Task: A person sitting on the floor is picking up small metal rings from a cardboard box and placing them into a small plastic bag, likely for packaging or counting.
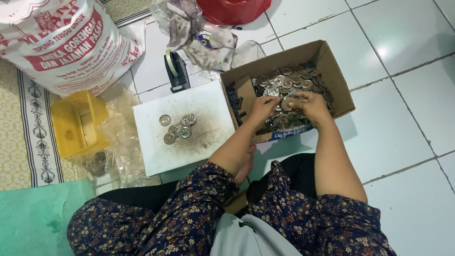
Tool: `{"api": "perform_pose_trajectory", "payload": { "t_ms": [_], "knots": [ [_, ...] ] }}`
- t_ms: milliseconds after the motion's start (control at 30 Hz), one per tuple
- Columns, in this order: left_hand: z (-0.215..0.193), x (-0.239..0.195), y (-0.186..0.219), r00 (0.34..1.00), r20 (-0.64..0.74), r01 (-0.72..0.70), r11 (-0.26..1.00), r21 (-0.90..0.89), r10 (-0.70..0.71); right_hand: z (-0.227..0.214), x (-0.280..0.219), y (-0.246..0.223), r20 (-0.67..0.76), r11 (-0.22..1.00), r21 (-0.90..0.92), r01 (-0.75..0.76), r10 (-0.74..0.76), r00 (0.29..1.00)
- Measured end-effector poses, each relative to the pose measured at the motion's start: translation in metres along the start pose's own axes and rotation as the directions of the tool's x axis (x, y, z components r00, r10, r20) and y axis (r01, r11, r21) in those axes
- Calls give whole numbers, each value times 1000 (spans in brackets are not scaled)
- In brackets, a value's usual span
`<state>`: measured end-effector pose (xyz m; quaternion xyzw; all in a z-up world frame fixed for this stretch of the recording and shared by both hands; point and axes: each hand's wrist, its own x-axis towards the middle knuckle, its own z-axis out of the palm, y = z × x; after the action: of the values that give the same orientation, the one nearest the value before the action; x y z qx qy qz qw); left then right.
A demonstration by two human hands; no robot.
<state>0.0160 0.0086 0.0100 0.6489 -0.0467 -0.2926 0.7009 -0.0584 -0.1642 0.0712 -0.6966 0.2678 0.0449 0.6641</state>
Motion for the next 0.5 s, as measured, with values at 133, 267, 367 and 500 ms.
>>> {"api": "perform_pose_trajectory", "payload": {
  "t_ms": [133,267,367,500],
  "knots": [
    [8,-16,22,997,75,29,997,-69,-24,7,4,2,-5,999,-19,32,-32,999],
    [1,-9,23,998,-65,-25,999,-43,22,7,22,22,-17,997,-27,65,-66,998],
    [-7,-6,20,990,-141,-31,998,-55,23,9,21,33,-99,949,-285,133,-167,981],
    [-10,-18,38,983,-183,-9,1000,-24,4,13,45,52,-12,506,-854,123,-256,967]
  ]
}}
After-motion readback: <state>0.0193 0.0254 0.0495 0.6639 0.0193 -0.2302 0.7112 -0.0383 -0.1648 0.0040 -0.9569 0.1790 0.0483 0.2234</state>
